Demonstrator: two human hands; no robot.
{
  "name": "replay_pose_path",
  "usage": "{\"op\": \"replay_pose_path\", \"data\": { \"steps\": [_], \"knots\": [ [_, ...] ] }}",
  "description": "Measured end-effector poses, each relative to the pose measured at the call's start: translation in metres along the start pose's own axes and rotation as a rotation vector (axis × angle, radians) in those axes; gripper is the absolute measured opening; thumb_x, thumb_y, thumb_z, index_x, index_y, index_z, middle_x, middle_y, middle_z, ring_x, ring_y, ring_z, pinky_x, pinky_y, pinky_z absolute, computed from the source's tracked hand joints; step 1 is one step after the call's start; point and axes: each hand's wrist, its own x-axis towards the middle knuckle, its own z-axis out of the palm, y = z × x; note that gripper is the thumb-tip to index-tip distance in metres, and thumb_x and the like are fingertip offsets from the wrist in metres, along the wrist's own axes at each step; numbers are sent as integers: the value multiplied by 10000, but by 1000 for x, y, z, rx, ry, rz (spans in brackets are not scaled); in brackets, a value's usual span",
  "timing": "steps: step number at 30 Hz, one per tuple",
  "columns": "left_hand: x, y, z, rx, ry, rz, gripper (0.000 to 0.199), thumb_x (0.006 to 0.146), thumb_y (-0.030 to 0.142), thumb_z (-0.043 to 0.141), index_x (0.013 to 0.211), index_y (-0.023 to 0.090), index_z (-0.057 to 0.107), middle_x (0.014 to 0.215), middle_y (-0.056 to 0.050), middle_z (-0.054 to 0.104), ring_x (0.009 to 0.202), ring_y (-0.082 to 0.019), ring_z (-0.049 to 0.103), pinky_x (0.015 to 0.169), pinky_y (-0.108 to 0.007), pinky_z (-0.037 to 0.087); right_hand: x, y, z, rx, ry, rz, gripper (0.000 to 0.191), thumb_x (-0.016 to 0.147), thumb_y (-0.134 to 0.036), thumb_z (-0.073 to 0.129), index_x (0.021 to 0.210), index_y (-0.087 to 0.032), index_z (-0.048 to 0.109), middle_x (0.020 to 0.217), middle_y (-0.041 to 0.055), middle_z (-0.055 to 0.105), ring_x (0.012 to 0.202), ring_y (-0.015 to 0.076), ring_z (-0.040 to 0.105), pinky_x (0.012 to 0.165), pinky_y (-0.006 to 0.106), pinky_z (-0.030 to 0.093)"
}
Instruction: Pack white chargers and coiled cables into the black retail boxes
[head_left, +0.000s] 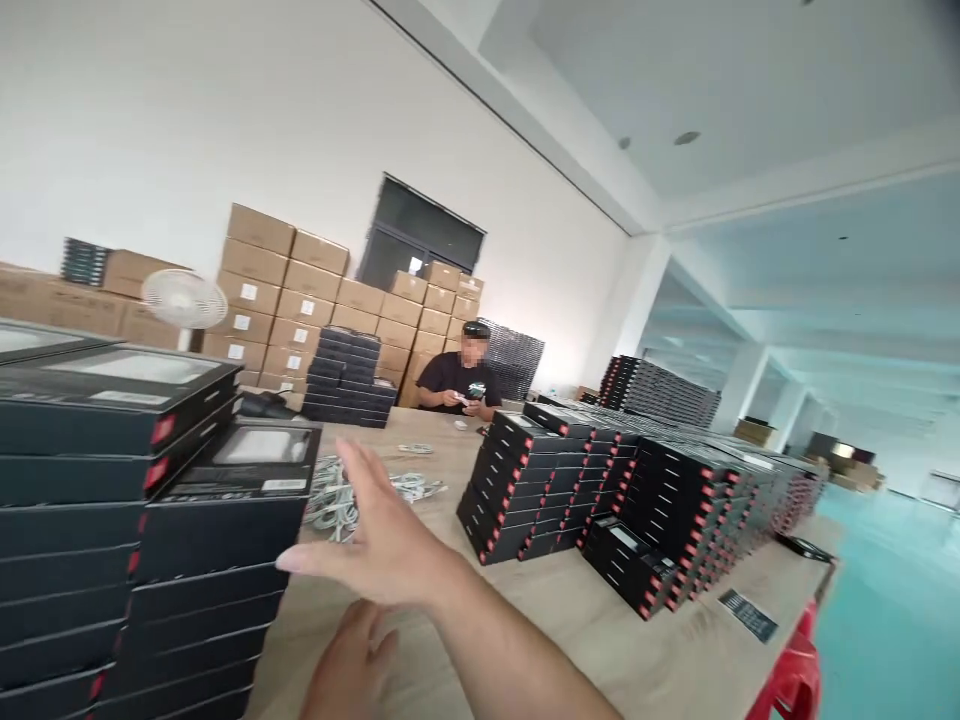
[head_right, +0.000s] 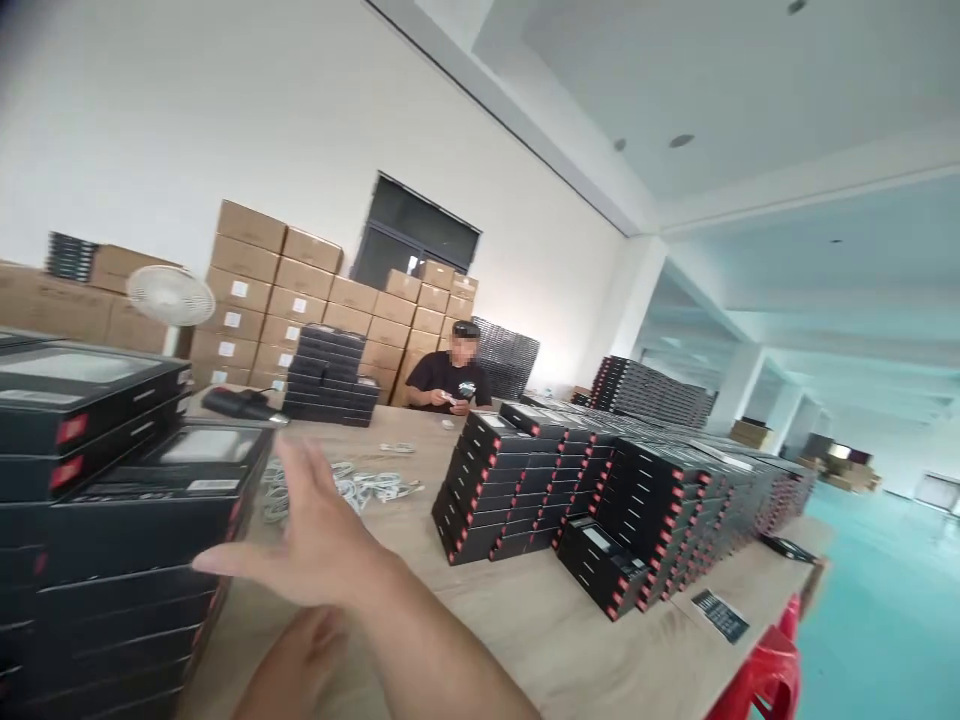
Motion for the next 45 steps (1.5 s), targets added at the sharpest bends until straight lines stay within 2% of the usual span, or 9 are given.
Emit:
{"op": "replay_pose_path", "data": {
  "steps": [8,13,21,25,29,32,35,39,45],
  "knots": [
    [0,0,1,149,-61,-6,290,744,299,511,963,239,692,1151,-79,704,1108,-256,652,994,-382,487,-82,121,-93,-94,624,214,490,797,-449,695,1231,-224,665,1292,135,638,1180,289,615,940,437,536],
    [-8,21,2,279,-140,-3,257,800,215,456,954,244,661,1154,-57,691,1074,-219,653,940,-335,483,-133,151,-136,-92,623,387,415,815,-504,624,1019,-159,733,1020,132,742,938,269,692,899,434,528],
    [-13,31,3,378,-182,49,158,770,162,460,699,234,582,1024,-26,708,1002,-189,649,845,-260,468,-94,177,-45,-27,156,437,159,742,-274,722,868,-204,790,859,42,776,833,230,712,767,326,556],
    [-9,28,5,372,-177,76,190,799,293,478,629,231,536,977,-48,716,920,-210,661,822,-283,488,-29,196,21,-94,219,487,238,787,-254,708,1014,-197,752,1051,79,739,960,227,686,895,352,521],
    [-1,19,5,277,-158,45,205,780,411,499,683,252,582,844,-38,728,830,-230,682,766,-298,525,23,207,59,-183,307,564,661,636,-309,850,1249,-189,636,1315,149,600,1124,297,623,971,428,479],
    [5,12,1,165,-84,-50,229,704,419,558,843,262,648,934,-47,761,921,-260,709,819,-330,554,39,208,61,-261,339,575,408,683,-280,802,1067,-186,702,1248,150,640,1121,318,612,959,457,469],
    [9,8,-2,73,-11,-124,347,680,463,575,930,232,645,1040,-94,756,1023,-305,695,934,-408,538,30,202,46,-282,348,534,124,736,-230,717,857,-204,719,1076,96,718,982,283,663,875,407,496],
    [11,16,0,-187,37,-326,525,793,573,530,1122,170,605,1251,-154,678,1193,-326,621,1045,-472,473,-18,175,29,-254,361,459,126,817,-221,606,850,-195,725,835,40,729,780,209,672,708,294,499],
    [1,43,9,-809,-32,-402,596,718,517,735,1174,159,599,1153,-119,727,1075,-285,688,855,-375,569,-97,132,40,-9,288,60,95,820,-221,651,838,-238,743,858,29,704,882,197,647,818,300,486]
  ]
}}
